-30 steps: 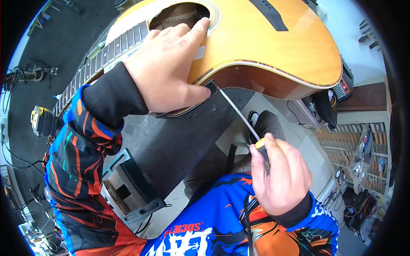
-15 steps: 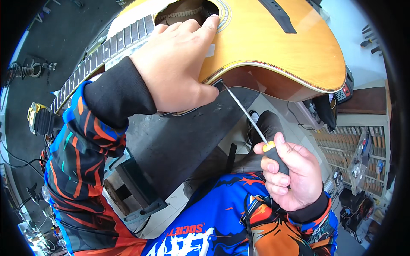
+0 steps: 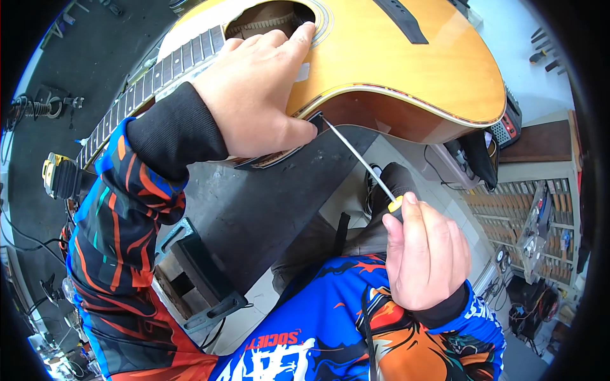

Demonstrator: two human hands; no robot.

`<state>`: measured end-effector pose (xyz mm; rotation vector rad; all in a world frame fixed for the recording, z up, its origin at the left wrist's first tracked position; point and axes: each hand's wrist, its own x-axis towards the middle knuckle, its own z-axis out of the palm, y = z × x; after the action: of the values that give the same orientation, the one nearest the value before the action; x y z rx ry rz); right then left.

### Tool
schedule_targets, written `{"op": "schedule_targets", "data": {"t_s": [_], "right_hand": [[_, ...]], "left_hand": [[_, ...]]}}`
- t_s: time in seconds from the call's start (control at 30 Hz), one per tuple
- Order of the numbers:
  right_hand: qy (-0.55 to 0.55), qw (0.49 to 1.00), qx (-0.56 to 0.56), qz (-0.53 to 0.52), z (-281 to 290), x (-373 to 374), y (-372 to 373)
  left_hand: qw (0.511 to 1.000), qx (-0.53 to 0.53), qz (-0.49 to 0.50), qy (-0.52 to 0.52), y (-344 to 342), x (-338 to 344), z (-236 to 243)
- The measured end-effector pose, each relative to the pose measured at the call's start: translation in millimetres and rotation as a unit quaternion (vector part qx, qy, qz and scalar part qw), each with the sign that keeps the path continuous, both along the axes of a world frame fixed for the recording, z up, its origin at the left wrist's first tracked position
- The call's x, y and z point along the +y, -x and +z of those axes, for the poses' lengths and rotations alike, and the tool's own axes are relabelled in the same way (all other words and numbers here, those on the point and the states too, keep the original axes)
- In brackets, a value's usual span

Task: The person works on an acoustic guitar in a workshop, handling a small black component and a bag of screws. They use a screwdriver to adjust or install a part on the guitar's body near the soundhole. The person also moves a second guitar aside to access the workspace.

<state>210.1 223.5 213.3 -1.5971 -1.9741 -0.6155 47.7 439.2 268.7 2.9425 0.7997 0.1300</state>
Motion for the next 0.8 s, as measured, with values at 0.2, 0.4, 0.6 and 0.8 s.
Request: {"op": "schedule_targets", "data": {"t_s": [0.2,0.4,0.6,0.8], "right_hand": [[0.255,0.580,0.772,-0.057,26,6,2],[0.280,0.352,0.893,-0.026,30,7,0],[0.060,0.955,0.289,-0.001,3,7,8],[-0.009,0.999,0.051,-0.016,-3,7,0]], "left_hand": [[1.000,-0.022,-0.006,-0.012,6,-2,-2],[1.000,-0.007,-0.006,-0.011,4,-1,-2],[1.000,-0.005,-0.003,0.000,4,-1,1],[1.000,-0.026,-0.014,0.000,4,0,-2]]}}
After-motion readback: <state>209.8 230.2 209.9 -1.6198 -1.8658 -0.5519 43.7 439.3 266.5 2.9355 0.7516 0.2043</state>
